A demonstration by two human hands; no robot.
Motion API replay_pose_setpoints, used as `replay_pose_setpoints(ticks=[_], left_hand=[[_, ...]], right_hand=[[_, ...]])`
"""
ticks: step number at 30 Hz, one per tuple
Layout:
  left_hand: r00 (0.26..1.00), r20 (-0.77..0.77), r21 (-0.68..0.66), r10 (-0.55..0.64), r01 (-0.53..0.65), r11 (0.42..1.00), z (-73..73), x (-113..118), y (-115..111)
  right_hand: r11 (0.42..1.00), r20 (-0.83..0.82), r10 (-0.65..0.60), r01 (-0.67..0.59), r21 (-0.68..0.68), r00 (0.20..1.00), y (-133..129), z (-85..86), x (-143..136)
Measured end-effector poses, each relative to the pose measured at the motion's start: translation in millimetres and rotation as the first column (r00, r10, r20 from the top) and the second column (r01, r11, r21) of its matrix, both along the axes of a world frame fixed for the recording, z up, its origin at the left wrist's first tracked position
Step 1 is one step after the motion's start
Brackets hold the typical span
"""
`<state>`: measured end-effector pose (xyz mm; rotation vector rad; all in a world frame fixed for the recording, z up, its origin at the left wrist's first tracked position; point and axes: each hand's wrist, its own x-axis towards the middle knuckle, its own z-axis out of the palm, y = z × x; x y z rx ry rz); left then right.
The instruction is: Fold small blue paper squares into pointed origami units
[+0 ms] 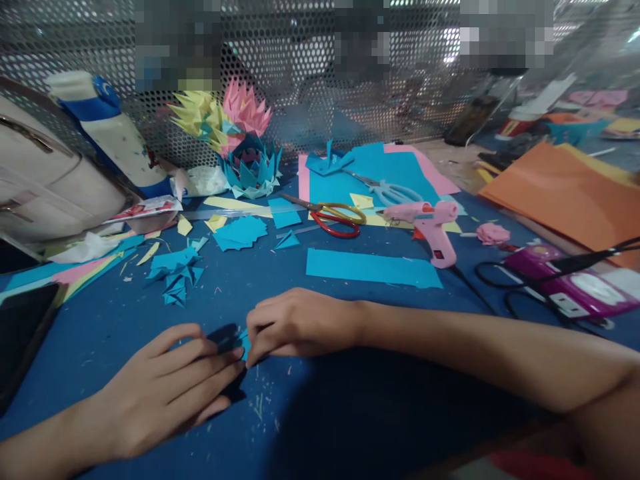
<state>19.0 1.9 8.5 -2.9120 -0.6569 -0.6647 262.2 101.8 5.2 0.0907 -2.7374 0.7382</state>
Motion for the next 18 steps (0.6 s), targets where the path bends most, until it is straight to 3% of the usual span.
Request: replay_pose_setpoints(ticks=[4, 14, 18], left_hand=[[1.000, -0.001, -0.010, -0.028, 0.028, 1.000, -3.0, -1.1, 3.1], [0.998, -0.060, 0.082, 0.013, -0.008, 0.997, -6.5, 3.2, -2.4], [1.000, -0.011, 0.040, -0.006, 0.006, 0.999, -4.5, 3.6, 3.3]], right_hand=[[0.996, 0.040, -0.016, 0.019, -0.090, 0.999, -0.1, 1.5, -1.0], [0.996, -0.001, 0.011, -0.011, -0.094, 1.000, -0.9, 2.2, -1.5], [0.996, 0.003, 0.014, -0.014, -0.092, 1.000, -1.5, 3.0, -1.8]])
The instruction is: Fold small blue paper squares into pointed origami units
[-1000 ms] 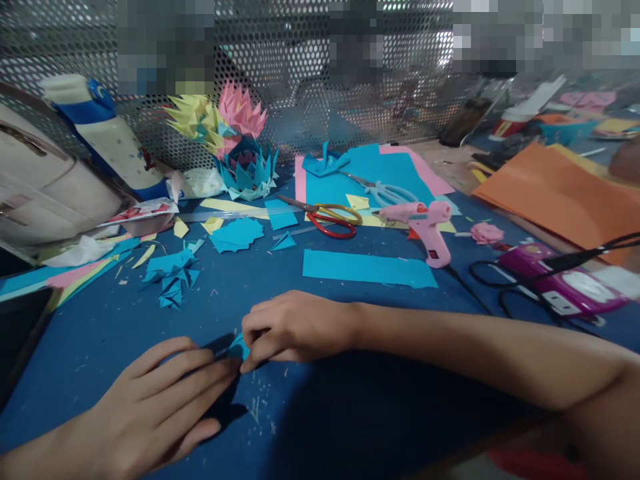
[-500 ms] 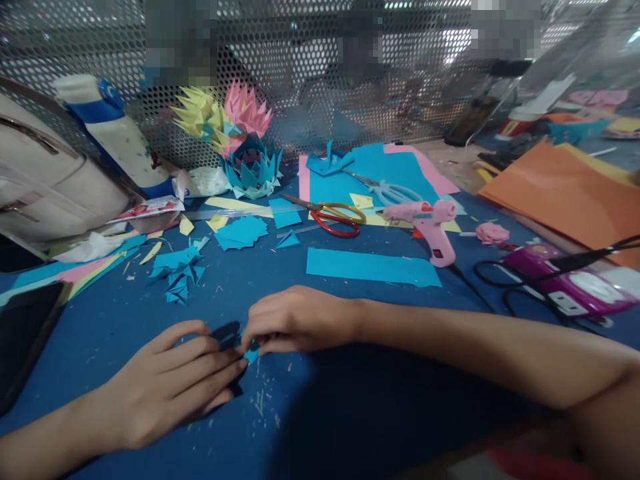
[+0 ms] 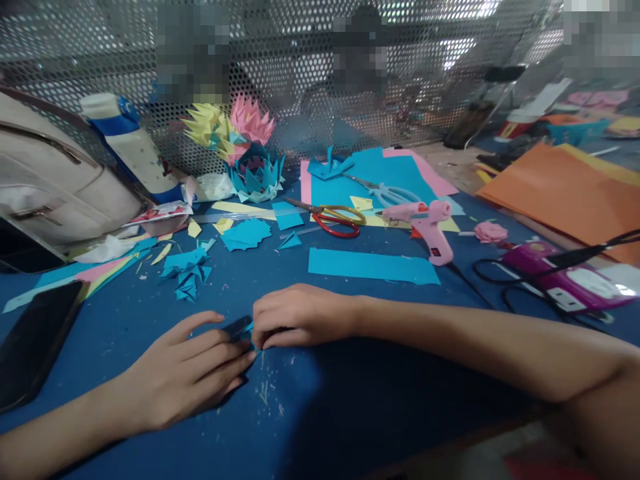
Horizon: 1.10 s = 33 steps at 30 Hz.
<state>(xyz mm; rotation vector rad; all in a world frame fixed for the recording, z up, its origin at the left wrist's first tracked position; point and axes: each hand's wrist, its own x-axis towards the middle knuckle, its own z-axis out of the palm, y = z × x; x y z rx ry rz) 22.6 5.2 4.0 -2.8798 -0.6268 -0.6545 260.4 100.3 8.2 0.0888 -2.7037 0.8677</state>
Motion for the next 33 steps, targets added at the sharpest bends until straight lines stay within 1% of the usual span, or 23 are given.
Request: replay_pose_setpoints(ticks=[2, 5, 9, 12, 16, 19, 24, 28, 33], left_hand=[[0.998, 0.064, -0.059, 0.008, -0.004, 0.998, 1.4, 0, 4], [0.991, 0.115, -0.188, 0.063, -0.040, 0.981, 3.0, 0, 10], [0.984, 0.125, -0.393, 0.127, -0.068, 0.917, 3.5, -1, 13], [0.976, 0.140, -0.475, 0.169, -0.084, 0.876, 4.5, 1, 13], [0.960, 0.161, -0.583, 0.231, -0.097, 0.807, 6.5, 5, 15], [0.950, 0.168, -0.639, 0.263, -0.098, 0.763, 6.8, 8, 14], [0.944, 0.169, -0.687, 0.284, -0.094, 0.720, 6.6, 10, 14], [0.941, 0.168, -0.709, 0.295, -0.093, 0.699, 7.8, 10, 14], [0.936, 0.166, -0.717, 0.311, -0.103, 0.690, 7.7, 11, 13]], right_hand=[[1.000, -0.001, -0.014, 0.014, 0.010, 1.000, -1, 0.3, 0], [0.999, 0.000, -0.045, 0.045, 0.028, 0.999, -1, 0.8, 1], [0.999, -0.002, -0.040, 0.040, 0.022, 0.999, -2, 1.1, 1], [0.999, 0.000, -0.034, 0.034, 0.006, 0.999, -1, 1.0, 0], [1.000, 0.003, -0.028, 0.028, 0.005, 1.000, 0, 0.3, 0], [0.999, 0.001, -0.030, 0.030, 0.015, 1.000, 0, 0.1, 0], [0.998, -0.005, -0.022, 0.022, 0.053, 1.000, -1, 0.3, 0], [0.998, -0.011, -0.014, 0.015, 0.062, 1.000, 0, -0.2, 1], [0.998, -0.017, -0.007, 0.008, 0.066, 1.000, 0, -0.7, 1]])
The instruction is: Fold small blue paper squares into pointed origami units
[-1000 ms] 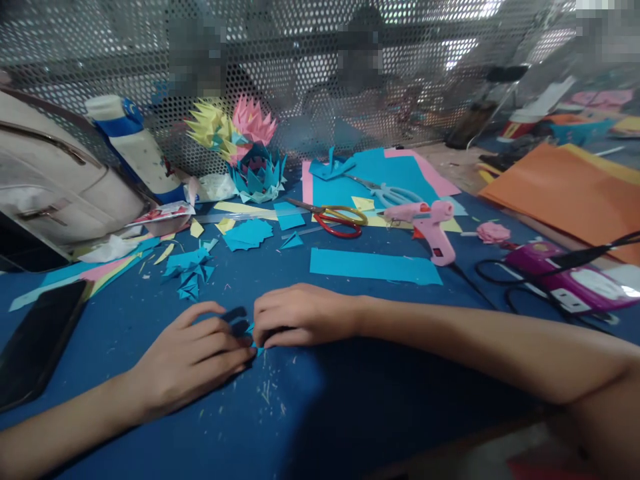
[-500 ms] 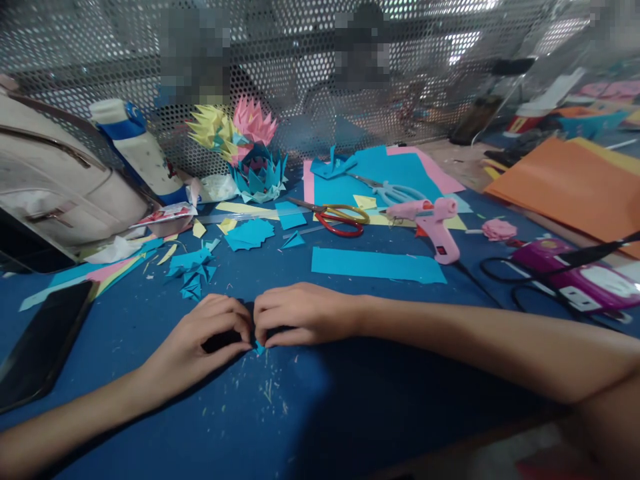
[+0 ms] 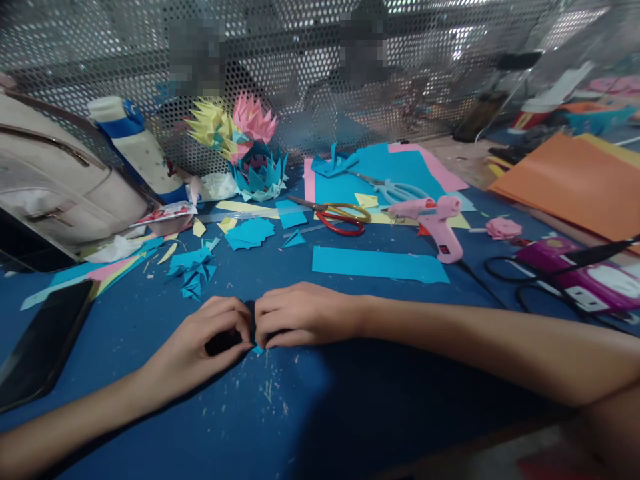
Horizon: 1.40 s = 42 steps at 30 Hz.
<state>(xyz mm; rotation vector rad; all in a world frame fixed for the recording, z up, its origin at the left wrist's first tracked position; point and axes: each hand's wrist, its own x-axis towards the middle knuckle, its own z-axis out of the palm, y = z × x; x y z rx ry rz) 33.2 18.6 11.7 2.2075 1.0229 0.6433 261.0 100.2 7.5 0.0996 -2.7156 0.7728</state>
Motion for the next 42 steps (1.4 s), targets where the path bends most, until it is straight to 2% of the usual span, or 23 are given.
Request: replay_pose_setpoints(ticks=[7, 12, 16, 20, 23, 24, 25, 26, 29, 33, 35, 39, 42], left_hand=[[1.000, -0.010, -0.003, 0.000, 0.000, 1.000, 1.1, 1, 1], [1.000, -0.024, 0.028, -0.001, 0.001, 1.000, 3.2, 2, 1], [0.999, -0.043, 0.091, -0.005, 0.009, 0.996, 2.0, 2, 1], [0.998, -0.061, 0.217, -0.020, 0.033, 0.976, 1.1, -5, 0], [0.996, -0.086, 0.403, -0.038, 0.070, 0.913, -0.4, -13, -10], [0.987, -0.152, 0.546, -0.041, 0.119, 0.829, -1.6, -15, -16], [0.976, -0.213, 0.615, -0.042, 0.167, 0.771, -3.2, -16, -21], [0.966, -0.256, 0.638, -0.030, 0.193, 0.745, -5.2, -17, -27], [0.955, -0.296, 0.635, 0.034, 0.170, 0.754, -10.8, -17, -40], [0.942, -0.331, 0.619, 0.058, 0.170, 0.766, -11.3, -15, -42], [0.937, -0.345, 0.607, 0.058, 0.176, 0.775, -10.0, -15, -41], [0.928, -0.362, 0.621, 0.085, 0.172, 0.765, -9.6, -13, -42], [0.918, -0.382, 0.639, 0.109, 0.177, 0.749, -10.9, -10, -45]], right_hand=[[0.995, -0.002, 0.005, -0.005, 0.095, 1.000, -1, -0.2, 1], [0.996, 0.005, 0.006, -0.006, 0.089, 1.000, -1, -4.0, 3], [0.997, 0.005, 0.004, -0.005, 0.078, 1.000, -1, -3.5, 2], [0.996, 0.002, -0.001, 0.001, 0.095, 1.000, -2, -0.9, 1], [0.996, 0.006, 0.020, -0.020, 0.087, 1.000, -2, 0.1, 1], [0.996, 0.006, 0.020, -0.021, 0.090, 1.000, -2, 0.0, 1], [0.995, 0.004, 0.018, -0.019, 0.098, 1.000, -1, -0.2, 1], [0.994, 0.002, 0.015, -0.016, 0.108, 1.000, -1, -0.7, 1], [0.993, -0.006, 0.019, -0.018, 0.116, 1.000, 0, -2.7, 2], [0.996, 0.001, 0.003, -0.003, 0.086, 1.000, 0, -3.3, 1], [0.999, 0.019, -0.015, 0.014, 0.041, 1.000, 0, -2.3, 0], [0.988, 0.080, -0.033, 0.045, -0.149, 0.996, 2, -0.8, -2], [0.988, 0.103, -0.034, 0.049, -0.149, 0.994, 3, -1.0, -2]])
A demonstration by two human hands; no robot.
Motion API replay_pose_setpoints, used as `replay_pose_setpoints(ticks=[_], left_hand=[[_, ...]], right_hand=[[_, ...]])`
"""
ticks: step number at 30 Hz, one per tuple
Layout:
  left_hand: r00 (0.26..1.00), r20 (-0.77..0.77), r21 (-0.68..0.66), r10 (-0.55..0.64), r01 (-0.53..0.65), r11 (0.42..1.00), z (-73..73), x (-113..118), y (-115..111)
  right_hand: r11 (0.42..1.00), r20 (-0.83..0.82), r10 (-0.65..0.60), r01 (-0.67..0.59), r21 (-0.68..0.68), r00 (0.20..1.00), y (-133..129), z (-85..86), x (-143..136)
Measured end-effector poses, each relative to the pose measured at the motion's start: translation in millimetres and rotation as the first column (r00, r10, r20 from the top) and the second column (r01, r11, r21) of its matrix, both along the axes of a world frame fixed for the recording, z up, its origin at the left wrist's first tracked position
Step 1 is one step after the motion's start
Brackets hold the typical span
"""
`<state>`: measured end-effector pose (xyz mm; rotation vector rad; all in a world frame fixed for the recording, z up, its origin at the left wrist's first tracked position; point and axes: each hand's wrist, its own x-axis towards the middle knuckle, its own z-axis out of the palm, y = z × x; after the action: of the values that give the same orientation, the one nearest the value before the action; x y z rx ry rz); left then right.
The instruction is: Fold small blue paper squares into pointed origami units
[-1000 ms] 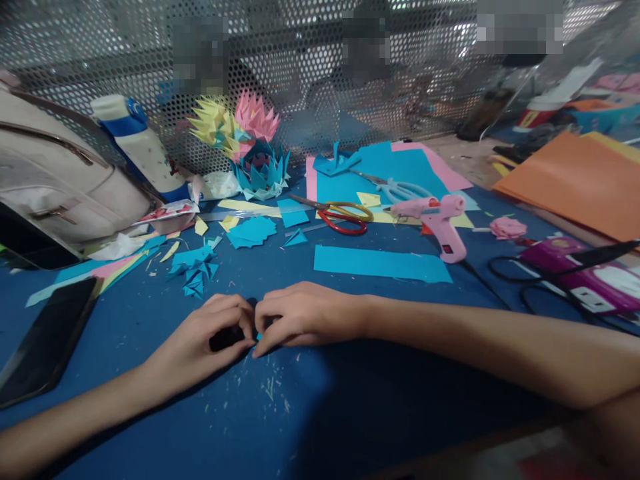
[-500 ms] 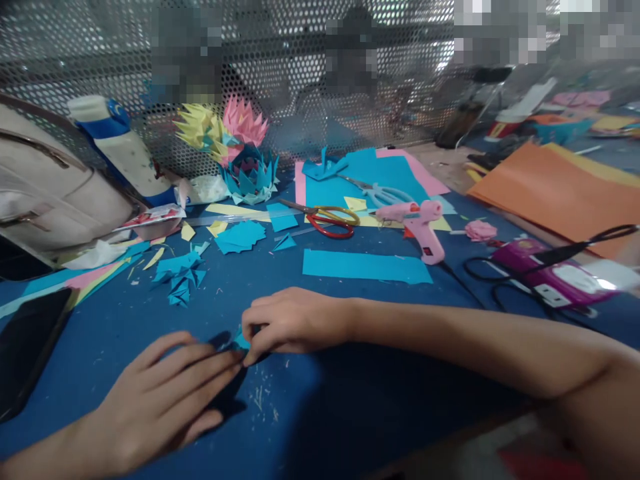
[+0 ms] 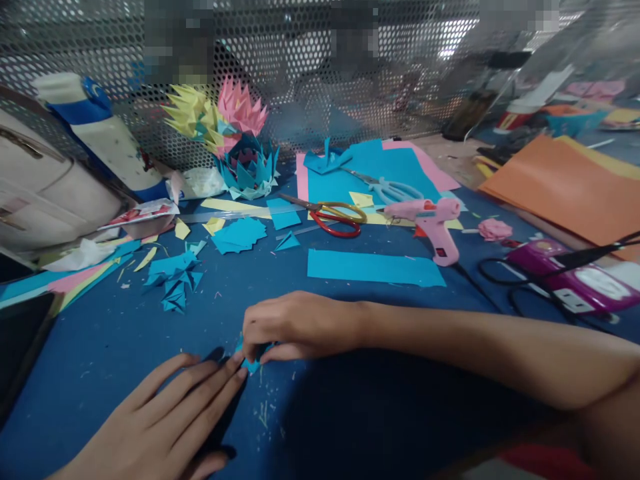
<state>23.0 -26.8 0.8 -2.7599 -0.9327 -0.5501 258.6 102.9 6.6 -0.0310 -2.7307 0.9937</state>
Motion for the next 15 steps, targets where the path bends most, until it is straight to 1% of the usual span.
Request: replay_pose_setpoints(ticks=[4, 11, 15], left_hand=[[0.999, -0.032, -0.010, 0.017, -0.017, 1.000, -0.2, 1.8, -0.7], [0.997, -0.065, -0.003, 0.041, -0.042, 0.999, 0.4, 4.3, -3.1], [0.999, -0.048, -0.021, 0.020, -0.021, 1.000, 0.9, 4.1, -0.5]], right_hand=[[0.997, -0.027, 0.000, 0.002, 0.071, 1.000, 0.2, 1.3, 0.5], [0.999, -0.017, 0.002, -0.001, 0.050, 1.000, 0.7, 1.8, 1.1], [0.999, -0.027, 0.009, -0.007, 0.053, 1.000, 0.9, 0.5, 0.8]])
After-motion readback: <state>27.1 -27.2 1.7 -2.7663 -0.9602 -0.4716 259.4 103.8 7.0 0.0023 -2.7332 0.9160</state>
